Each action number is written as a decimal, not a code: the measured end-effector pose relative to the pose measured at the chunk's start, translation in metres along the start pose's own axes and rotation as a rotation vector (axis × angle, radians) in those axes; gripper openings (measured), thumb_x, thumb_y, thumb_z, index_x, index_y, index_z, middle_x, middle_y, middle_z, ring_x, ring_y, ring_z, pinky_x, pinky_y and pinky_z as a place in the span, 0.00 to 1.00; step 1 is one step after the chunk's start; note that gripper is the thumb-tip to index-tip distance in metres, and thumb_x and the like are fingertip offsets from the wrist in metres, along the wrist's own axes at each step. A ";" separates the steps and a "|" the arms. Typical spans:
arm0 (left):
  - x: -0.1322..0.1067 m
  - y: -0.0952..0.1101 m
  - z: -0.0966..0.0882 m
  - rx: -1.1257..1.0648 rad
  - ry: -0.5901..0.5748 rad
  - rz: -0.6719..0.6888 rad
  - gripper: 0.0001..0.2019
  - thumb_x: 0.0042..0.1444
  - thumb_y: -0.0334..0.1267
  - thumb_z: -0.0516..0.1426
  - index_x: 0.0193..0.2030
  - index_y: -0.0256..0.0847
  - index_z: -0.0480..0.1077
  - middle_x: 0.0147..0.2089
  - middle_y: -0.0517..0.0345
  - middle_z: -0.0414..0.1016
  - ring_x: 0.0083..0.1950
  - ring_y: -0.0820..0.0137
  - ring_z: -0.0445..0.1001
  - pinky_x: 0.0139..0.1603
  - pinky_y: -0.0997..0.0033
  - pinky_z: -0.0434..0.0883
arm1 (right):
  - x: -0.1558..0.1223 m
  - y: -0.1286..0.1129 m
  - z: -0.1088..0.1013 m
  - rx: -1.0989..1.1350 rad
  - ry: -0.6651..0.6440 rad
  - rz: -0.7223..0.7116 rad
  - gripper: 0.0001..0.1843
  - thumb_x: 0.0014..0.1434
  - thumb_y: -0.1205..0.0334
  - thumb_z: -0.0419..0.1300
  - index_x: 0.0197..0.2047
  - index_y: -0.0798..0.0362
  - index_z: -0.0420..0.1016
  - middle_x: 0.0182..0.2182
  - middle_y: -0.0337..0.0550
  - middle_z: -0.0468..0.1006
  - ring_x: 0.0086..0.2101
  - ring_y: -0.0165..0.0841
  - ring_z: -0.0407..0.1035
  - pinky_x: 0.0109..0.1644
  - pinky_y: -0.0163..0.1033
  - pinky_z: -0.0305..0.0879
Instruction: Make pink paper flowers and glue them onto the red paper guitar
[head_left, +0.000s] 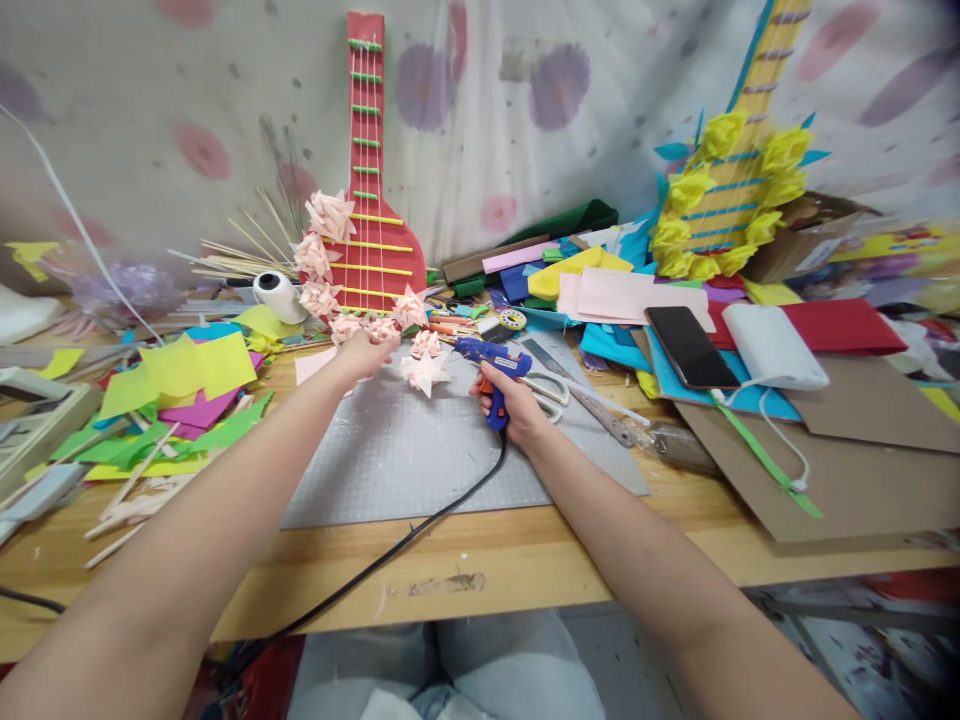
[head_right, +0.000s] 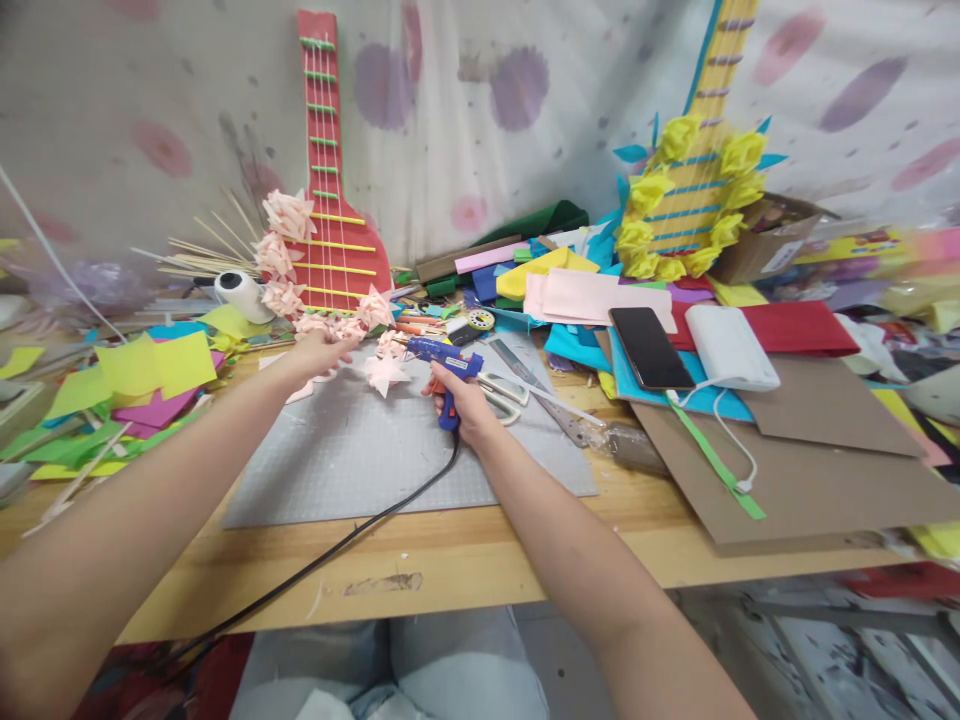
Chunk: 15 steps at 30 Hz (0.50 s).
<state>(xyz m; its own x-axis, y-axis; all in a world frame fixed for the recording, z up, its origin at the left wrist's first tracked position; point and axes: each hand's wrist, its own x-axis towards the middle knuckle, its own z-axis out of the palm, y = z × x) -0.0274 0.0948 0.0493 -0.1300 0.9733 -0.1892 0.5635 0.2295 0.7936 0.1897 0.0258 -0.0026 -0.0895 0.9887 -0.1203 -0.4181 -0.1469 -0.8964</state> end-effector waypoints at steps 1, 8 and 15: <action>-0.001 -0.001 0.003 -0.024 0.056 0.105 0.12 0.46 0.44 0.59 0.33 0.41 0.63 0.30 0.56 0.74 0.31 0.69 0.70 0.31 0.71 0.62 | 0.000 0.000 0.000 0.003 0.000 0.002 0.21 0.40 0.44 0.66 0.24 0.54 0.69 0.20 0.37 0.73 0.15 0.21 0.57 0.17 0.29 0.52; -0.015 -0.016 0.007 0.037 0.131 0.404 0.10 0.48 0.31 0.49 0.38 0.43 0.58 0.38 0.57 0.75 0.42 0.68 0.72 0.45 0.66 0.65 | 0.000 0.001 -0.001 0.016 -0.002 0.004 0.20 0.40 0.45 0.66 0.24 0.54 0.69 0.20 0.37 0.74 0.15 0.21 0.57 0.17 0.29 0.52; -0.035 -0.016 -0.001 0.412 -0.043 0.734 0.23 0.42 0.25 0.47 0.48 0.42 0.60 0.48 0.55 0.76 0.55 0.62 0.67 0.55 0.61 0.61 | 0.000 0.001 -0.001 0.005 -0.002 -0.004 0.21 0.40 0.45 0.66 0.24 0.54 0.69 0.20 0.38 0.74 0.16 0.21 0.57 0.17 0.29 0.52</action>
<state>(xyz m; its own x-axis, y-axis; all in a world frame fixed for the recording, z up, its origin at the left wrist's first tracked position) -0.0329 0.0569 0.0442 0.4122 0.8720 0.2641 0.7467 -0.4894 0.4505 0.1900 0.0261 -0.0035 -0.0894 0.9893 -0.1157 -0.4233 -0.1429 -0.8946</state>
